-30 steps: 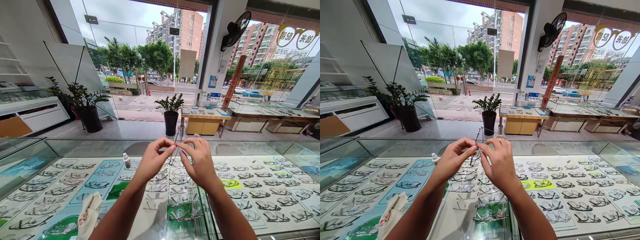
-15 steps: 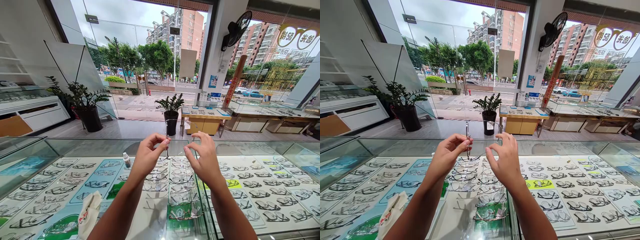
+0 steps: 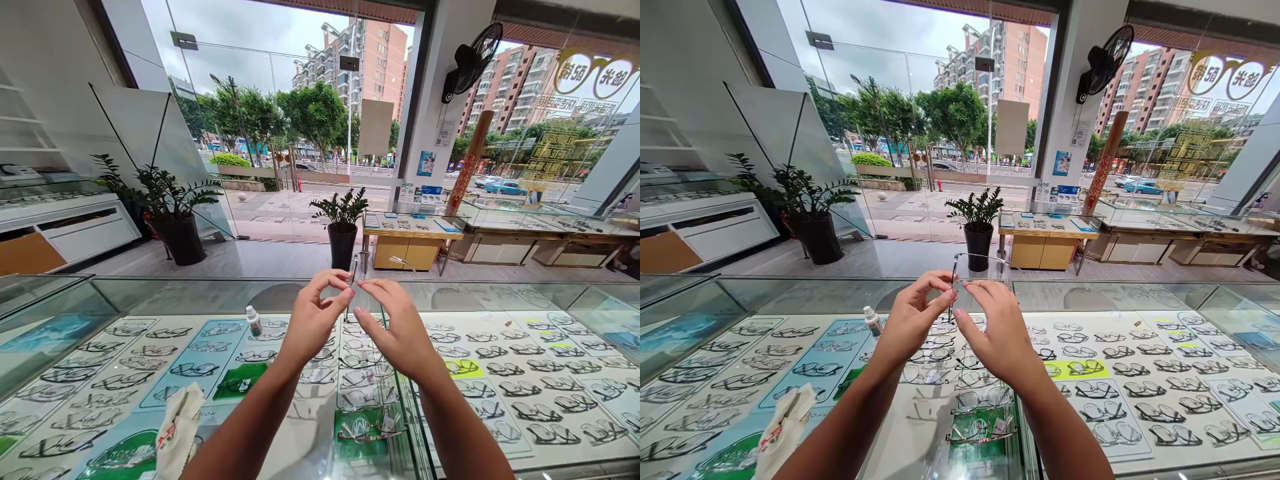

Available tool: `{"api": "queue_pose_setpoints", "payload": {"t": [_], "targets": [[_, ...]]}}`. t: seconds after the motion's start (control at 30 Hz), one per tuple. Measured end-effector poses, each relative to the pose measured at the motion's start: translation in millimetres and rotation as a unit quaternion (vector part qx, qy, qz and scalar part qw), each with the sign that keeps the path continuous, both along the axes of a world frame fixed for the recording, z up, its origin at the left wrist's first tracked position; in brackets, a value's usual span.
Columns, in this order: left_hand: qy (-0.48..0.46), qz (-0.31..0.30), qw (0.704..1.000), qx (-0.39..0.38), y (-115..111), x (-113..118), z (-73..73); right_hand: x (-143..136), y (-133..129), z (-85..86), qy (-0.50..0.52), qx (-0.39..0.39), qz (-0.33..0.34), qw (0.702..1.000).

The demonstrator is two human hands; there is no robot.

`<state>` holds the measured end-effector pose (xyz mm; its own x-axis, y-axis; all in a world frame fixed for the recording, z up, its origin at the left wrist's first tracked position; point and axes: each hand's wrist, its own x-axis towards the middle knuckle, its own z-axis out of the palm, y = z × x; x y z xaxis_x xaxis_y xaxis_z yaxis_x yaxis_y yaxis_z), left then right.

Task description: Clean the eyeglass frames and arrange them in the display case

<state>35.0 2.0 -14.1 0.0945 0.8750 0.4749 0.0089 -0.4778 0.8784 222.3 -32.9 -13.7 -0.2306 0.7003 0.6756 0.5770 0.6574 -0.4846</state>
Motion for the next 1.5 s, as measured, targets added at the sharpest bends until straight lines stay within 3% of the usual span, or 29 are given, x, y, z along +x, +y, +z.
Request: {"api": "queue_pose_setpoints", "payload": {"t": [0.4, 0.8, 1.03, 1.2, 1.27, 1.33, 1.43, 1.5], "targets": [[-0.046, -0.065, 0.996, -0.041, 6.0, 3.8, -6.4, -0.5, 5.1, -0.3, 0.044, -0.050, 0.076, 0.995], [-0.041, -0.080, 0.995, -0.043, -0.1, 5.5, -1.2, -4.2, 6.2, -0.6, 0.090, -0.055, 0.065, 0.992], [0.095, 0.000, 0.994, 0.052, -20.4, -3.4, 11.0, -4.8, 8.3, -3.4, 0.116, -0.026, 0.018, 0.993], [0.055, 0.163, 0.977, 0.123, -10.7, -34.6, 14.6, 0.3, 7.9, -5.5, 0.125, -0.024, 0.011, 0.992], [0.012, 0.260, 0.952, 0.159, 4.2, -53.3, 4.0, 3.6, 7.3, -5.9, 0.128, -0.025, 0.009, 0.991], [-0.009, 0.370, 0.910, 0.184, 21.8, -74.1, -18.1, 6.5, 6.7, -5.9, 0.130, -0.024, 0.010, 0.991], [0.023, 0.486, 0.864, 0.129, 44.3, -103.7, -68.7, 9.0, 5.9, -5.4, 0.129, -0.023, 0.011, 0.991], [0.035, 0.513, 0.855, 0.068, 54.2, -118.5, -105.7, 9.7, 5.5, -5.5, 0.125, -0.025, 0.013, 0.992]]}}
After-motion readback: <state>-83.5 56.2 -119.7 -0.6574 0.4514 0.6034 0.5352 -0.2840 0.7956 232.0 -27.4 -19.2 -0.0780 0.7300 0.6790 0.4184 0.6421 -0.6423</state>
